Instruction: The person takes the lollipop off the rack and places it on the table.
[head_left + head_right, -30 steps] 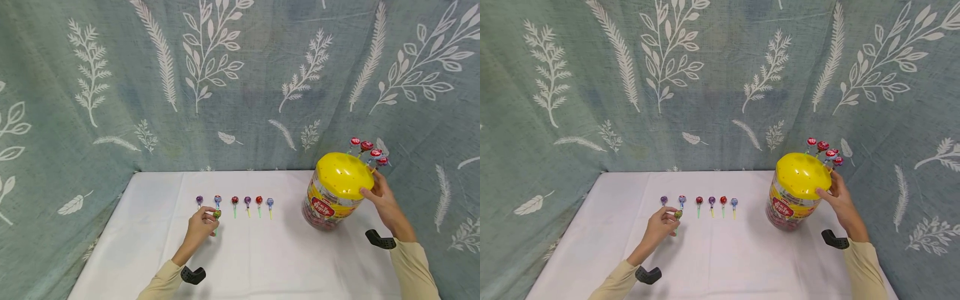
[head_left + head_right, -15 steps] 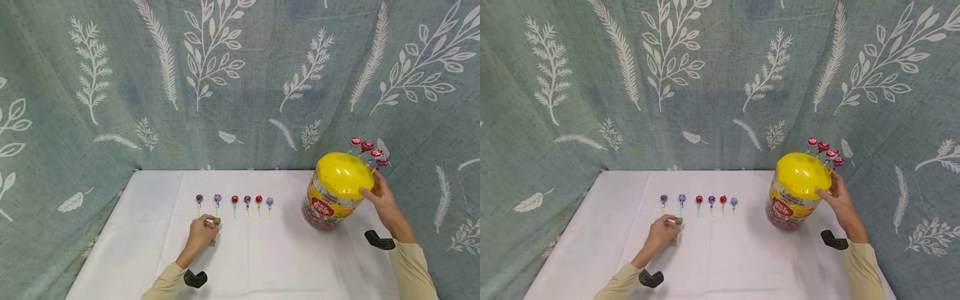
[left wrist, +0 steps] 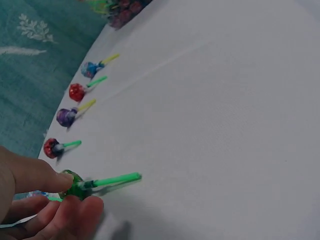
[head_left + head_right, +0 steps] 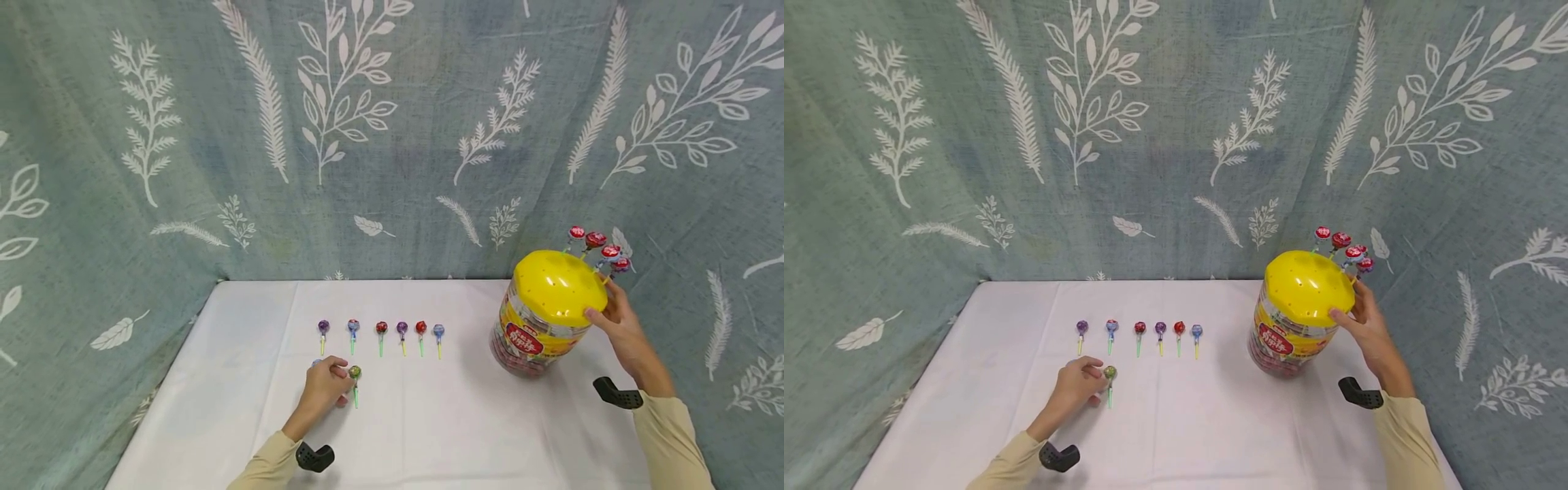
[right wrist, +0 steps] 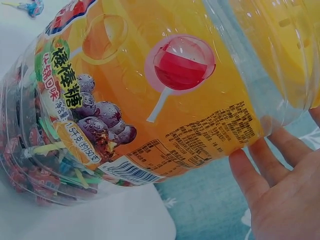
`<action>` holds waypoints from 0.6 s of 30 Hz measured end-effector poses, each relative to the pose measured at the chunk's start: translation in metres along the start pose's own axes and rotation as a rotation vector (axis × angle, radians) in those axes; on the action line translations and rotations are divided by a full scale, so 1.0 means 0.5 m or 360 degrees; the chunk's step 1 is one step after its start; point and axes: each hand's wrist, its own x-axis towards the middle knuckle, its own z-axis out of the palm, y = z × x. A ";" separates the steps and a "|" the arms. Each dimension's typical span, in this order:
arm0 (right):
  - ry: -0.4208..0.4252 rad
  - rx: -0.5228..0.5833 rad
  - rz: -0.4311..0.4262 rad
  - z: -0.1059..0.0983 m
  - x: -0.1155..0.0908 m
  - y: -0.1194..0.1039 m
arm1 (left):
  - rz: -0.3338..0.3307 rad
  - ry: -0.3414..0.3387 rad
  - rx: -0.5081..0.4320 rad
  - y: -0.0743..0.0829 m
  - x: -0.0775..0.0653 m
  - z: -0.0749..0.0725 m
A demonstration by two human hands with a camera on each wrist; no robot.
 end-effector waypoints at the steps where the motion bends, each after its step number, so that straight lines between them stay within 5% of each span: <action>1: -0.0004 0.0007 -0.0009 -0.001 0.000 0.000 | 0.0012 0.0006 0.0006 0.005 0.002 -0.003; 8: -0.0019 0.0026 -0.0037 -0.004 -0.001 0.001 | 0.0145 0.0025 -0.0097 0.064 0.017 -0.013; 18: -0.0008 -0.0033 -0.0027 0.001 -0.007 -0.002 | 0.0374 -0.0151 -0.0433 0.203 0.026 0.018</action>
